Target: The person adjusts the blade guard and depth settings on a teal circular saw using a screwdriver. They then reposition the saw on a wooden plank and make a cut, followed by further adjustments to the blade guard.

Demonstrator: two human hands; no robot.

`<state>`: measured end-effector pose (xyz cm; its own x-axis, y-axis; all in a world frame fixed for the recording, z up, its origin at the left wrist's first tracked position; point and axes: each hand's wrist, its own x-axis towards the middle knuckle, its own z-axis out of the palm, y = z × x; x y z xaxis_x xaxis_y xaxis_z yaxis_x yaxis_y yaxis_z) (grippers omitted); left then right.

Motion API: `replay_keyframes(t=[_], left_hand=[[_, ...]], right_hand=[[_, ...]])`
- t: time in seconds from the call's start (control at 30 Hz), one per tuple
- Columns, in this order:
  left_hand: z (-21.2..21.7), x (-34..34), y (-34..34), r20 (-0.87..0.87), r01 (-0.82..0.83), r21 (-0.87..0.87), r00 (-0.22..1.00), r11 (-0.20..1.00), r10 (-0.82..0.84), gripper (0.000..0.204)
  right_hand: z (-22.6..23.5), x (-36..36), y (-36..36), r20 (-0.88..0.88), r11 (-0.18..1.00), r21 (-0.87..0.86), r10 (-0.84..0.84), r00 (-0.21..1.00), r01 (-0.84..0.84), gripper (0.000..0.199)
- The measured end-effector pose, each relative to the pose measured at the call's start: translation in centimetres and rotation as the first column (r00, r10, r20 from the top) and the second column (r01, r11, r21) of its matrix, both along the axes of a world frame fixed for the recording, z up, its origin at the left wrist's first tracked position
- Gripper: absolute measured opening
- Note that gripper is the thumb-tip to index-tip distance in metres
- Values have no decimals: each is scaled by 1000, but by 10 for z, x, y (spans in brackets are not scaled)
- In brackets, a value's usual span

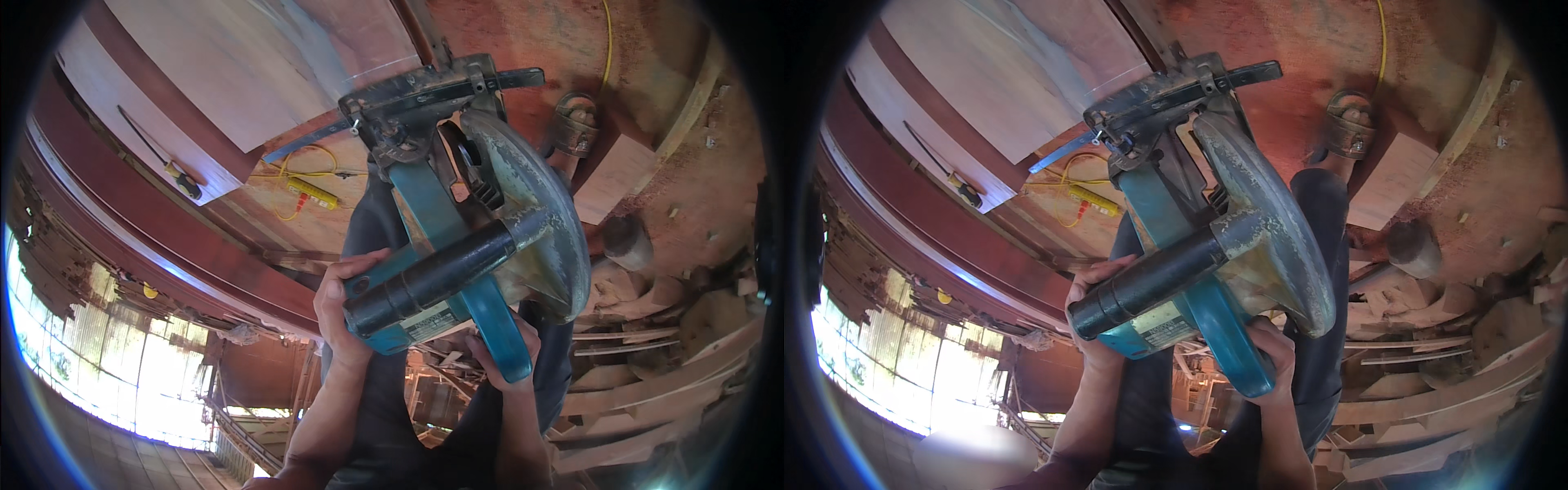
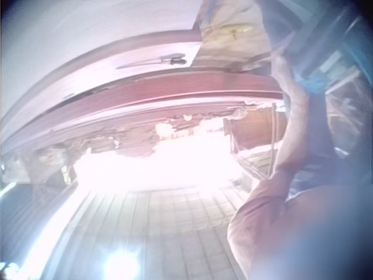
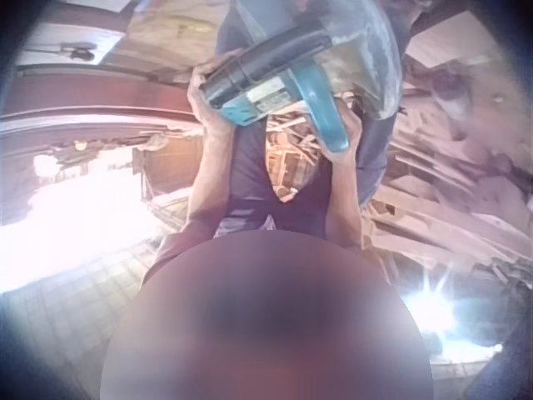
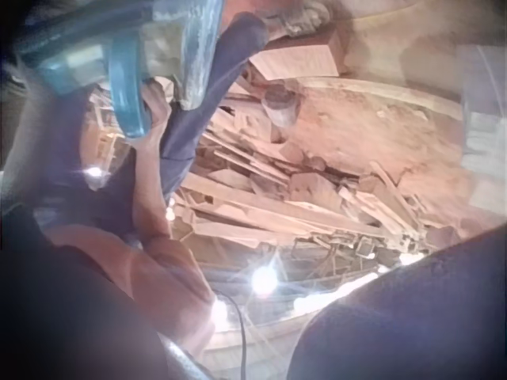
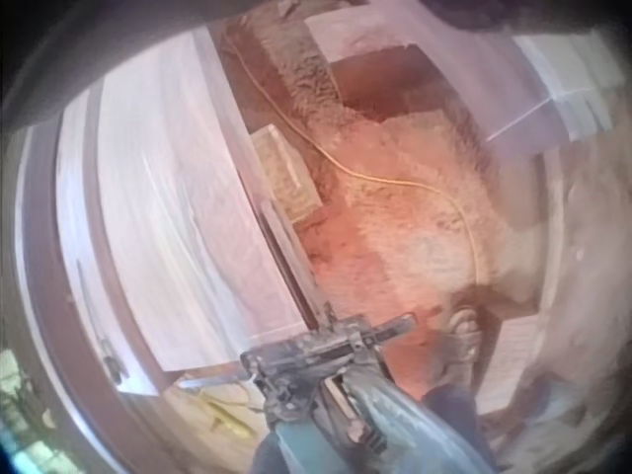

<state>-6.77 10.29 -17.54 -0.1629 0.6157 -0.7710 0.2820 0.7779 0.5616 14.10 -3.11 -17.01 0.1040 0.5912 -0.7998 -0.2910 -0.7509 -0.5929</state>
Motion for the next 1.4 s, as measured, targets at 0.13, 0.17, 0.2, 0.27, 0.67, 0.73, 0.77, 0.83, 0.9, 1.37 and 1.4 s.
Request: replay_keyframes(t=[0.13,0.17,0.2,0.27,0.67,0.73,0.77,0.83,0.9,1.37,1.4], left_hand=[[-1,-3,1,11,95,48,995,994,-95,64],[-1,-3,1,8,131,63,991,989,-132,62],[-2,-3,2,18,132,78,991,988,-134,62],[-2,-2,2,9,152,108,988,983,-154,60],[3,0,1,57,71,19,996,997,-72,81],[2,1,0,50,108,60,993,992,-111,77],[2,1,0,31,120,60,992,991,-122,76],[2,1,-1,91,69,68,993,995,-75,77],[1,1,-1,127,36,64,991,997,-44,78],[-2,-6,-1,120,224,170,962,960,-246,80],[-4,-7,-1,128,230,178,959,957,-254,80]], right_hand=[[0,1,2,51,999,32,37,998,-39,25],[0,1,3,68,998,35,48,997,-50,26],[-1,1,3,79,996,70,41,996,-46,27],[-2,1,3,53,999,42,29,998,-31,28],[8,-3,-12,102,995,-100,-8,995,18,29],[8,-2,-15,118,991,-134,-6,993,22,29],[9,-1,-17,123,988,-156,3,992,16,29],[9,2,-20,112,991,-129,40,993,-25,31],[9,3,-24,114,994,-105,14,993,-2,32],[11,0,-24,-33,969,-97,-233,972,229,52],[11,-1,-24,-5,976,-79,-204,979,203,52]])
